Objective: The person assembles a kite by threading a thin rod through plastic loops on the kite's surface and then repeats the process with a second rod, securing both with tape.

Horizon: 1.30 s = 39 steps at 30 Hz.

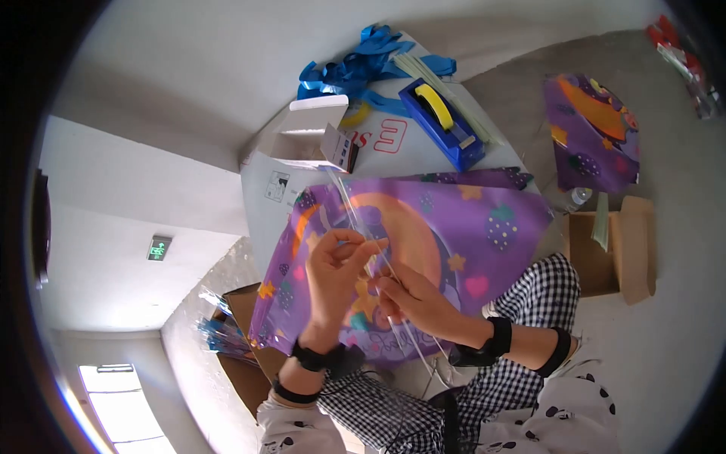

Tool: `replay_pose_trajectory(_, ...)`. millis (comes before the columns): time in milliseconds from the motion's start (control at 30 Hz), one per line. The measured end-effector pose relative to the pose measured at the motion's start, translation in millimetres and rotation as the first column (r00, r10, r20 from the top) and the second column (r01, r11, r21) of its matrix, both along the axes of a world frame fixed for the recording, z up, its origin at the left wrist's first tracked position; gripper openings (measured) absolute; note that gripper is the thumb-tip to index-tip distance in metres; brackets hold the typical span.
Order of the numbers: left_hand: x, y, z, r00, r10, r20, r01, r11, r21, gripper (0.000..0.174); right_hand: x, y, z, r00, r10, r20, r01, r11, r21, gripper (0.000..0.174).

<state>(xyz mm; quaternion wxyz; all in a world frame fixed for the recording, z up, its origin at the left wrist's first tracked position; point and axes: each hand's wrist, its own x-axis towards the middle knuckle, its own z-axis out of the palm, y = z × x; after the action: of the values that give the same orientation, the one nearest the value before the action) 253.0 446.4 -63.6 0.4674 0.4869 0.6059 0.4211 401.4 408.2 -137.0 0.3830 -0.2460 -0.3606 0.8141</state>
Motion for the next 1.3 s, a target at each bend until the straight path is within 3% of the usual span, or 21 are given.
replay_pose_trajectory(67,-34.6,47.8,-12.6,0.952,-0.105,-0.286,0.121,0.992,0.039,0.008,3.5,12.2,-7.7,0.999,-0.008,0.031,0.008,1.0,-0.019,0.023)
replay_pose_trajectory(133,-79.1,120.3,-29.0,0.864,0.057,-0.5,0.05,0.979,0.197,0.014,18.1,16.8,-32.3,0.998,-0.012,0.054,0.017,0.994,-0.108,0.026)
replay_pose_trajectory(200,-110.8,197.6,-38.9,0.577,0.099,-0.81,0.2,0.945,0.259,0.02,28.4,20.3,-40.5,0.996,-0.068,0.056,0.075,0.991,-0.115,0.026)
replay_pose_trajectory(267,-167.1,283.8,-102.5,0.361,-0.072,-0.93,0.195,0.981,-0.001,0.03,36.6,28.6,-49.9,0.995,-0.08,0.054,0.086,0.989,-0.12,0.026)
replay_pose_trajectory(367,-177.0,329.5,-149.6,0.279,-0.232,-0.932,0.057,0.973,-0.225,0.038,43.1,38.8,-45.5,0.995,-0.062,0.083,0.076,0.981,-0.179,0.027)
replay_pose_trajectory(467,-186.9,338.7,-186.6,0.59,-0.225,-0.775,0.192,0.972,-0.136,0.051,52.2,45.4,-42.0,0.998,-0.035,0.053,0.046,0.972,-0.229,0.027)
replay_pose_trajectory(700,-198.4,339.5,-192.1,0.494,-0.064,-0.867,0.004,0.997,-0.072,0.05,56.6,49.2,-46.4,0.995,-0.053,0.08,0.07,0.974,-0.215,0.027)
replay_pose_trajectory(800,-208.9,345.7,-202.8,0.594,-0.05,-0.803,-0.005,0.998,-0.067,0.054,56.2,48.5,-46.4,0.992,-0.043,0.122,0.067,0.978,-0.2,0.024)
replay_pose_trajectory(900,-195.4,341.1,-189.4,0.38,-0.029,-0.925,0.074,0.997,-0.001,0.043,54.2,49.0,-49.3,0.987,-0.064,0.145,0.088,0.981,-0.171,0.024)
replay_pose_trajectory(967,-157.7,326.7,-139.5,0.273,-0.144,-0.951,-0.039,0.986,-0.161,0.034,50.6,47.0,-55.0,0.989,-0.086,0.121,0.108,0.975,-0.196,0.025)
replay_pose_trajectory(1033,-158.8,322.2,-118.9,0.298,-0.19,-0.936,-0.112,0.966,-0.232,0.025,47.6,46.0,-61.3,0.987,-0.091,0.135,0.112,0.981,-0.159,0.028)
replay_pose_trajectory(1100,-171.8,320.7,-106.8,0.448,-0.148,-0.882,-0.126,0.966,-0.226,0.019,46.2,46.4,-66.3,0.987,-0.105,0.125,0.122,0.983,-0.138,0.029)
replay_pose_trajectory(1300,-177.4,286.6,-63.3,0.64,0.005,-0.769,-0.08,0.995,-0.06,0.021,38.2,45.2,-73.4,0.982,-0.083,0.168,0.097,0.992,-0.079,0.028)
